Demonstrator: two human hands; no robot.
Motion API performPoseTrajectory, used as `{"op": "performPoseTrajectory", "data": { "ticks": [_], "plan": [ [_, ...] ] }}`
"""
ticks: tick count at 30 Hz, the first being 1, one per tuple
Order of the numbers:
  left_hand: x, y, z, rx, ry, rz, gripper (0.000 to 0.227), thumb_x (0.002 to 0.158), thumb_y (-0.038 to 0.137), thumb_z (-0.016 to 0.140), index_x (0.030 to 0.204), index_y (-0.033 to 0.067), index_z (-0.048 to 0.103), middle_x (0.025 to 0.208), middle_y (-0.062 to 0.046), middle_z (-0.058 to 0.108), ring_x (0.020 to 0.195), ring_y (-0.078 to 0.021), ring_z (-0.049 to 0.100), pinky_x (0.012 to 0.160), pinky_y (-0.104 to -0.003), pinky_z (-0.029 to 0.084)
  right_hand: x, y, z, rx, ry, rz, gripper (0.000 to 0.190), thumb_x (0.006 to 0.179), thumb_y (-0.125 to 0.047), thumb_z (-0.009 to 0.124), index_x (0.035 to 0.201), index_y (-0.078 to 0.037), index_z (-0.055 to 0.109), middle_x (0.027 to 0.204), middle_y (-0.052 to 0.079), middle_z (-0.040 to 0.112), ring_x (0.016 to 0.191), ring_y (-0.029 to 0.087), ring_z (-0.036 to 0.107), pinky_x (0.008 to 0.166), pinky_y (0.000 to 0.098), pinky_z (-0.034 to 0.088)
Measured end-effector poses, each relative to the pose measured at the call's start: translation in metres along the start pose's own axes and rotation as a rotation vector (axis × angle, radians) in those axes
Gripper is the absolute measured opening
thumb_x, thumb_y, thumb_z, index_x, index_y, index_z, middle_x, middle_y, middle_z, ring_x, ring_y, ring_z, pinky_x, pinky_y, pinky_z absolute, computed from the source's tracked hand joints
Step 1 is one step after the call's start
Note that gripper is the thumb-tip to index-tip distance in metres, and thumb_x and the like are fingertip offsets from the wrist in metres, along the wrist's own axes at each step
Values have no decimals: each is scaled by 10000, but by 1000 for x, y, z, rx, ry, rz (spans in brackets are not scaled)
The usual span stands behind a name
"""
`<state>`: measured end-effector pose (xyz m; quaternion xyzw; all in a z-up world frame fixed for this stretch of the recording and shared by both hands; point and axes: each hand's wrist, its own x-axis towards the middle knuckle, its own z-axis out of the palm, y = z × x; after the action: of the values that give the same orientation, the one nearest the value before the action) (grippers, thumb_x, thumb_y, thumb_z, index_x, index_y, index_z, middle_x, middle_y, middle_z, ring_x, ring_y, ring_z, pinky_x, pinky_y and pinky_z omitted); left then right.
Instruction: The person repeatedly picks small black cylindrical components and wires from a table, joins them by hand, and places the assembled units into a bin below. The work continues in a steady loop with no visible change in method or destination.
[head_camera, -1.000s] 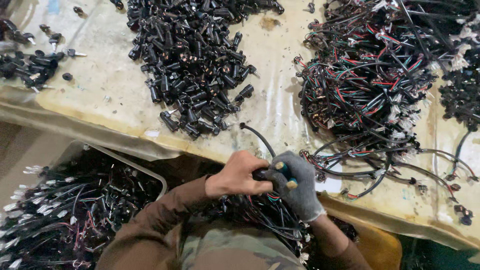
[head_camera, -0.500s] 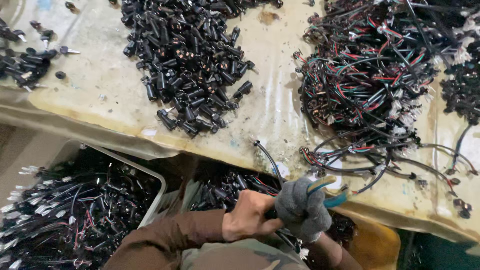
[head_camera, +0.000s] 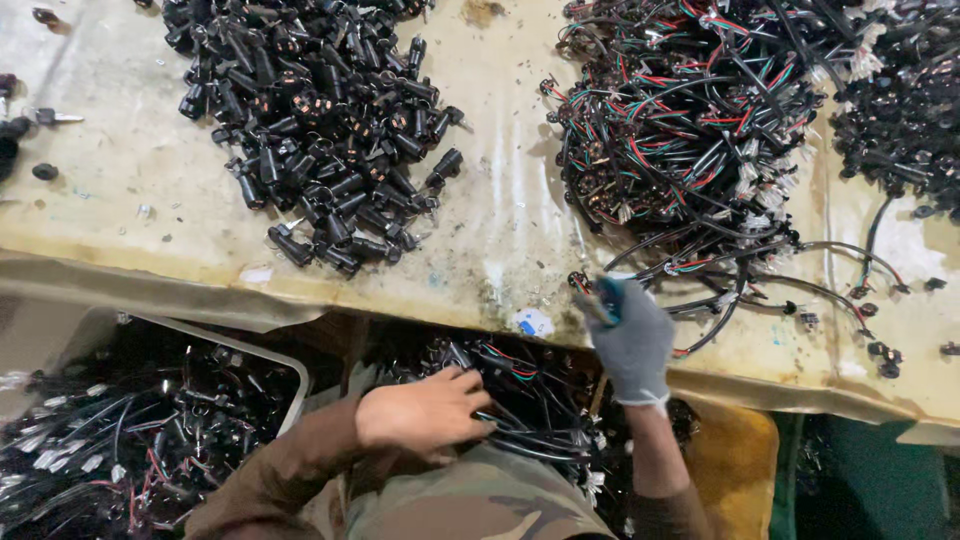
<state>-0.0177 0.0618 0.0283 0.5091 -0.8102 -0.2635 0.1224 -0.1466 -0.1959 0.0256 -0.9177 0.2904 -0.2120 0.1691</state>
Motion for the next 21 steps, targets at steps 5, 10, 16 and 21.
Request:
{"op": "performPoseTrajectory", "data": {
  "ticks": [5,10,16,21],
  "plan": [
    [21,-65,3,-300,130,126,640,848,374,739,1378,44,597,1151,-192,641,1088,-365,597,898,-476,482,-4,10,49,-238,-82,-61,285,769,-191,792,1023,-110,691,955,130,730,821,353,708,686,467,536],
    [39,-186,-37,158,1047,-548,397,936,217,683,1269,6,640,1119,-171,639,1024,-333,642,870,-413,547,2,8,42,323,-42,113,266,847,-248,801,1036,-106,677,883,113,709,753,275,694,652,406,540],
    [41,-249,-46,425,947,-1029,187,895,184,753,999,43,688,1034,-120,635,1019,-311,623,830,-425,539,30,-10,-25,1900,311,249,170,1106,-223,645,1152,-59,648,1005,29,651,691,91,508,607,241,427],
    [29,-193,-37,-222,1326,-444,292,798,102,805,1039,-1,674,1006,-147,741,947,-249,736,839,-343,563,14,-40,-31,1119,73,-401,55,1004,-199,687,982,-157,659,980,20,645,807,178,594,654,289,525]
  ]
}}
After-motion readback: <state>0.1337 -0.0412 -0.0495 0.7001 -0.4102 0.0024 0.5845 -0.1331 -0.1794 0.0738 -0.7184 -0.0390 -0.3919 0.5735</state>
